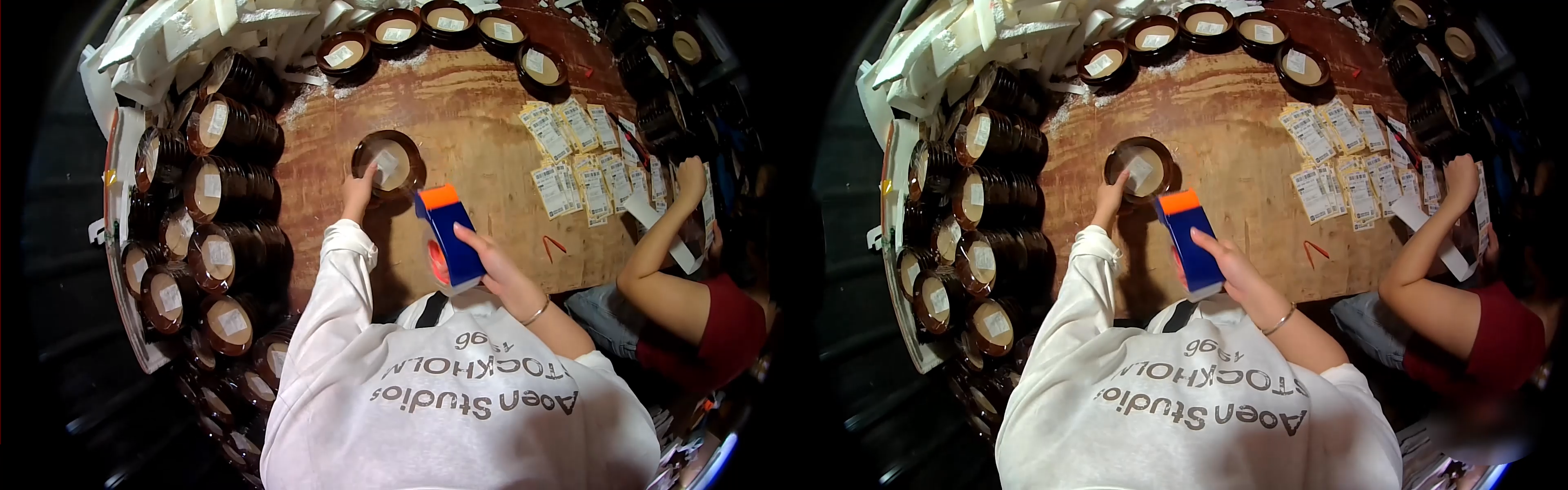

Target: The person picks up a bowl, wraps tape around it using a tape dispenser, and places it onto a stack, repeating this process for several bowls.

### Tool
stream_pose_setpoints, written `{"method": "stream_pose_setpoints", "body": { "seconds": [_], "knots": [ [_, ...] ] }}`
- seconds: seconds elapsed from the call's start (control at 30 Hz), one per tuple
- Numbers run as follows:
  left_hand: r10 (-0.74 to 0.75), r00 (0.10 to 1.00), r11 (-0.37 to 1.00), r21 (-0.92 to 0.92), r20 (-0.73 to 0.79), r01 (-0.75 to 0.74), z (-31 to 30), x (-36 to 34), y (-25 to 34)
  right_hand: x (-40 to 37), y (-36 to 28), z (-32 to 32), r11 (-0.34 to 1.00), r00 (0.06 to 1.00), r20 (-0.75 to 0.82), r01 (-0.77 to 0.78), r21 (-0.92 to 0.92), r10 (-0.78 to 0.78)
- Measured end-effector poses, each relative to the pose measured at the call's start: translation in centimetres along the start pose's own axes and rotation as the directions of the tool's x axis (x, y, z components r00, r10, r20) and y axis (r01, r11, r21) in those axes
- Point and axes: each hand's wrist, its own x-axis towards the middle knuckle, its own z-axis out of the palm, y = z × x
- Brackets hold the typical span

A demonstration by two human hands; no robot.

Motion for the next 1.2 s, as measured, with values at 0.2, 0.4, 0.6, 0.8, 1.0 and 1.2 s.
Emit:
{"method": "stream_pose_setpoints", "body": {
  "seconds": [0.2,0.4,0.6,0.8,1.0,1.2],
  "knots": [
    [-0.344,0.882,0.759,-0.459,0.321,0.462,0.4,-2.4,-1.6,0.0,2.9,-5.4,0.973,0.994,-0.110,-0.038,-0.226,0.013],
    [-0.385,0.864,0.736,-0.458,0.324,0.499,0.3,-4.6,-2.2,-0.1,-2.8,-6.7,0.917,0.993,-0.088,-0.108,-0.385,0.080],
    [-0.345,0.865,0.708,-0.504,0.364,0.494,0.8,-4.0,-3.9,-0.3,-3.9,-6.9,0.812,0.996,-0.072,-0.086,-0.577,0.054],
    [-0.360,0.878,0.700,-0.531,0.316,0.478,0.8,-4.6,-3.0,-3.1,-2.0,-11.0,0.808,0.962,-0.198,-0.264,-0.527,0.186],
    [-0.311,0.860,0.729,-0.479,0.405,0.490,0.6,-4.6,-3.1,2.1,-0.2,-13.9,0.370,0.957,-0.292,-0.273,-0.888,0.005],
    [-0.015,0.861,0.984,-0.160,-0.508,-0.077,1.4,-6.3,-3.1,5.9,-3.5,-11.6,0.072,0.960,-0.280,-0.279,-0.958,0.000]
  ]
}}
